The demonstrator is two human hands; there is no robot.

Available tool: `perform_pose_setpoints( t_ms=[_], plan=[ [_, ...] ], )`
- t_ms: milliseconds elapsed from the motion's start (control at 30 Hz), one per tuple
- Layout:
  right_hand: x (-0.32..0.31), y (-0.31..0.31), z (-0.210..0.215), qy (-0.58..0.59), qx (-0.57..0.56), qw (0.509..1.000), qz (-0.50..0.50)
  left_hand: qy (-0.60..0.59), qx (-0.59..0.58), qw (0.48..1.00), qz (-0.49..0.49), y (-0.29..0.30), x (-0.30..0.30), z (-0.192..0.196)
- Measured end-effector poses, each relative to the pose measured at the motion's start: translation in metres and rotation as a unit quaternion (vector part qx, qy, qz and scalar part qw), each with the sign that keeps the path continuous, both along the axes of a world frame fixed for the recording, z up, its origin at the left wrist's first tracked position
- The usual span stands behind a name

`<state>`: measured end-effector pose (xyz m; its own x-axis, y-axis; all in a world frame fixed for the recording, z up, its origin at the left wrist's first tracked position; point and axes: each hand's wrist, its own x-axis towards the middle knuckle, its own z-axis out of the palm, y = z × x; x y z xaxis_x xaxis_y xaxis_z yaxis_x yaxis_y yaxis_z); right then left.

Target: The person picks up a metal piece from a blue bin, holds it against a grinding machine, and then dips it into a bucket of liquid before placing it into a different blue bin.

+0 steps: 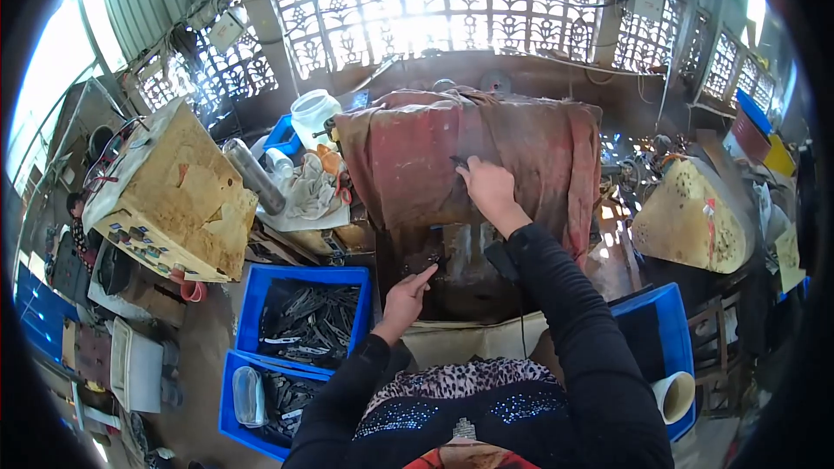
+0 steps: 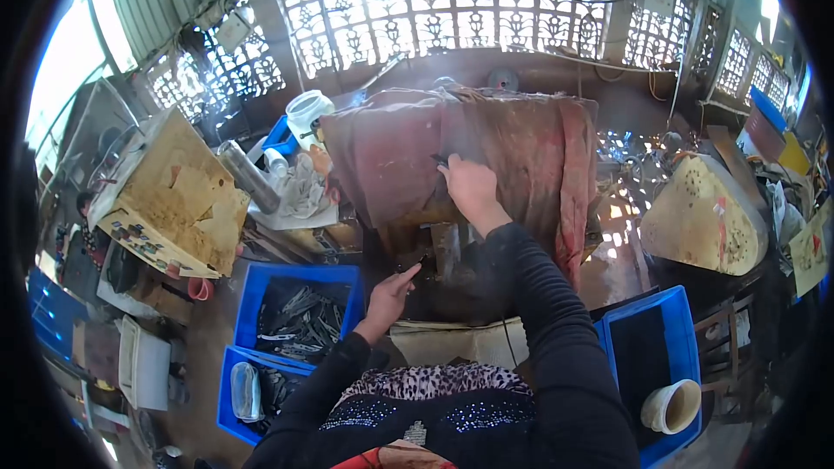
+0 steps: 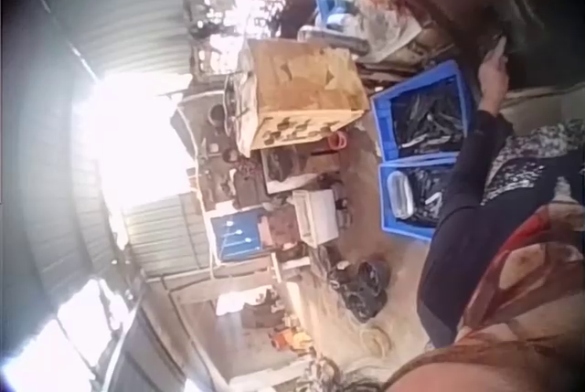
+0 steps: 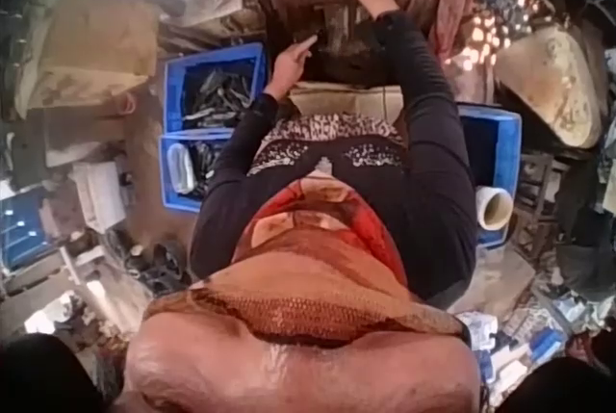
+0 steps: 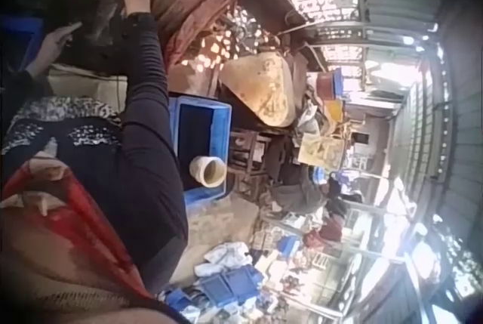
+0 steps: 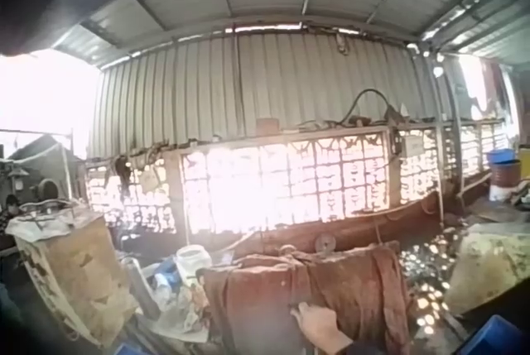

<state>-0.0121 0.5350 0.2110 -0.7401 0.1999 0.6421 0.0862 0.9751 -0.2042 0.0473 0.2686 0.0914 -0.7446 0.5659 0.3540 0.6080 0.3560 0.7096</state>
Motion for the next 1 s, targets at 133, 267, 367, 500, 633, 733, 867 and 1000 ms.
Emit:
perform_pose_setpoints(
  t_ms=[133, 267, 367, 500, 633, 733, 867, 1000],
  plan=[
    [0.010, -0.004, 0.006, -0.018, -0.061, 0.998, -0.016, 0.015, 0.045, 0.999, -0.020, -0.001, 0.000, 0.000],
    [0.055, -0.036, -0.016, 0.013, -0.172, 0.984, 0.037, -0.035, 0.135, 0.990, -0.023, -0.011, -0.002, -0.011],
    [0.079, -0.043, -0.061, 0.029, -0.232, 0.963, 0.132, -0.196, 0.175, 0.965, -0.028, -0.006, 0.006, -0.002],
    [0.094, -0.064, -0.058, -0.127, -0.472, 0.844, 0.221, -0.312, 0.208, 0.926, -0.048, 0.001, 0.015, 0.020],
    [0.099, -0.065, -0.056, -0.128, -0.515, 0.812, 0.243, -0.345, 0.231, 0.908, -0.047, 0.004, 0.023, 0.039],
    [0.102, -0.065, -0.049, -0.113, -0.466, 0.840, 0.254, -0.351, 0.214, 0.911, -0.037, -0.001, 0.020, 0.033],
    [0.100, -0.075, -0.040, -0.119, -0.374, 0.881, 0.264, -0.333, 0.152, 0.930, -0.024, -0.007, 0.010, 0.012],
    [0.078, -0.070, -0.010, -0.005, -0.259, 0.952, 0.165, -0.211, 0.088, 0.973, 0.015, -0.014, -0.003, -0.003]
  ],
)
